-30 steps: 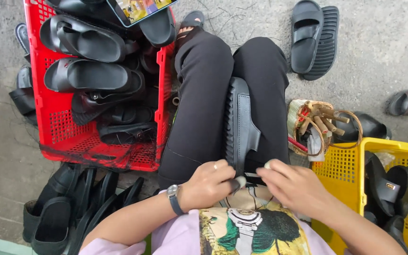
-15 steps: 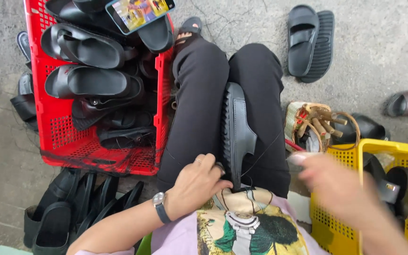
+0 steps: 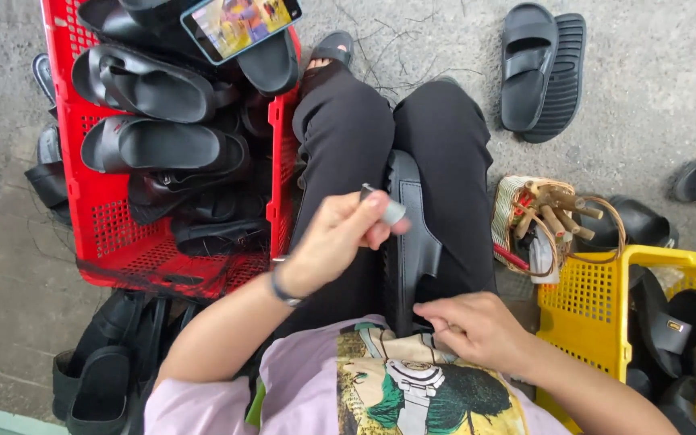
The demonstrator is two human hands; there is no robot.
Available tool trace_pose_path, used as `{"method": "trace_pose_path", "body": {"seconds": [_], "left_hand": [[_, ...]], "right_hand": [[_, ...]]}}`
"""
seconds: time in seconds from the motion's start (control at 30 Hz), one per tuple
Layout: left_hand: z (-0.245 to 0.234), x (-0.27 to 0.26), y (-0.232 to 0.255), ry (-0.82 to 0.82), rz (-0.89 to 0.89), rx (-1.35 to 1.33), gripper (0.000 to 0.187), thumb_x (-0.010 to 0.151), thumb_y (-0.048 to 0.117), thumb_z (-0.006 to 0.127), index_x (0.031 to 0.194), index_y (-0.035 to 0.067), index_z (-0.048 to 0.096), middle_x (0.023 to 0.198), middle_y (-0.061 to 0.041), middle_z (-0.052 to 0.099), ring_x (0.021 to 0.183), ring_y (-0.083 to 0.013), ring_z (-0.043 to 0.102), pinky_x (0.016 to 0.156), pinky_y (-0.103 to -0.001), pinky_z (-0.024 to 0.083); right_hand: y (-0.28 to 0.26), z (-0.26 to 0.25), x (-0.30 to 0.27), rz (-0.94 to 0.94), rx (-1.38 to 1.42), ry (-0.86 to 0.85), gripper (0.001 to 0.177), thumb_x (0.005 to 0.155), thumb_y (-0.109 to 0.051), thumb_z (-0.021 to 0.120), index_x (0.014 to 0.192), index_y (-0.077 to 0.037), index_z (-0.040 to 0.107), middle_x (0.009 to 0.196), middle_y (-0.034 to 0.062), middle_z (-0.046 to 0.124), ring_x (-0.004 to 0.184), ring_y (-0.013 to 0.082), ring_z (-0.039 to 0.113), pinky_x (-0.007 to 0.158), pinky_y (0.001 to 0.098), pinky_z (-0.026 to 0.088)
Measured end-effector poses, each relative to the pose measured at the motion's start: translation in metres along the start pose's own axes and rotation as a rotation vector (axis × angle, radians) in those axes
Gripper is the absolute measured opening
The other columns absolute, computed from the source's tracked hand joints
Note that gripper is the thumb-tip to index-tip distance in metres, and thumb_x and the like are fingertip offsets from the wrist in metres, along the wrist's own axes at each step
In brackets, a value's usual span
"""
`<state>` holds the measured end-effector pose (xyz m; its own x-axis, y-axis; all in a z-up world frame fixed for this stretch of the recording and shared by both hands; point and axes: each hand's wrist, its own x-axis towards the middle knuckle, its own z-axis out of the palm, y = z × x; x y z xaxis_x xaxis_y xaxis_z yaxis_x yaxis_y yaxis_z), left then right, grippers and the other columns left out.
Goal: Hand-stitching a shoe sole using a hook needle and thread to repair footwear.
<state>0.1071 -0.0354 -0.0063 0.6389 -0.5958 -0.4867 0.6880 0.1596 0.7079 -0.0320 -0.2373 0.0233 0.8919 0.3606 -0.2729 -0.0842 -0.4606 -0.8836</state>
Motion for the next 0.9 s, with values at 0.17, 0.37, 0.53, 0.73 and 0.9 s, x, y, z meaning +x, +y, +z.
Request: {"method": "trace_pose_path", "body": {"seconds": [0.17,0.37,0.53,0.73,0.9], "left_hand": [[-0.002,-0.025,0.071,0.278,0.646,1.175,0.005,0.084,-0.004,0.059,0.086,-0.006,0.055,0.102,-0.015,0.057,0.090,-0.0294,0.054,0.084,-0.035,0.044],[0.014,-0.072,0.003,-0.033,0.525,1.084,0.054,0.069,0.009,0.073,0.116,-0.007,0.052,0.126,-0.023,0.050,0.111,-0.0366,0.057,0.094,-0.037,0.048],[0.017,-0.072,-0.034,-0.088,0.496,0.974,0.062,0.067,0.014,0.082,0.117,-0.005,0.051,0.125,-0.017,0.047,0.103,-0.0311,0.059,0.086,-0.034,0.052],[0.019,-0.079,-0.035,0.044,0.577,1.102,0.057,0.059,0.024,0.087,0.096,-0.007,0.057,0.117,-0.015,0.048,0.086,-0.0276,0.056,0.075,-0.033,0.048],[0.012,-0.100,-0.014,-0.270,-0.098,-0.069,0.021,0.087,0.002,0.062,0.107,-0.003,0.063,0.131,-0.012,0.054,0.082,-0.0114,0.063,0.049,-0.014,0.049]], "right_hand": [[-0.009,-0.004,-0.005,-0.123,-0.533,0.014,0.041,0.079,-0.020,0.059,0.119,-0.013,0.055,0.090,0.0019,0.053,0.062,0.0166,0.058,0.054,0.0276,0.047],[-0.022,-0.007,-0.004,-0.177,-0.699,0.014,0.047,0.075,-0.012,0.057,0.122,-0.016,0.057,0.094,0.0006,0.051,0.064,0.0135,0.056,0.054,0.0266,0.046],[-0.023,0.002,-0.007,-0.189,-0.950,-0.101,0.062,0.070,-0.019,0.060,0.131,-0.014,0.051,0.086,0.0011,0.047,0.060,0.0130,0.051,0.049,0.0240,0.042],[-0.016,0.026,-0.003,-0.114,-0.655,0.065,0.031,0.075,-0.010,0.059,0.104,-0.003,0.053,0.100,0.0092,0.060,0.074,0.0236,0.066,0.057,0.0331,0.052],[-0.012,0.023,-0.007,-0.111,-0.466,0.134,0.034,0.077,-0.008,0.066,0.108,-0.002,0.053,0.087,0.0069,0.063,0.058,0.0226,0.062,0.047,0.0317,0.048]]}}
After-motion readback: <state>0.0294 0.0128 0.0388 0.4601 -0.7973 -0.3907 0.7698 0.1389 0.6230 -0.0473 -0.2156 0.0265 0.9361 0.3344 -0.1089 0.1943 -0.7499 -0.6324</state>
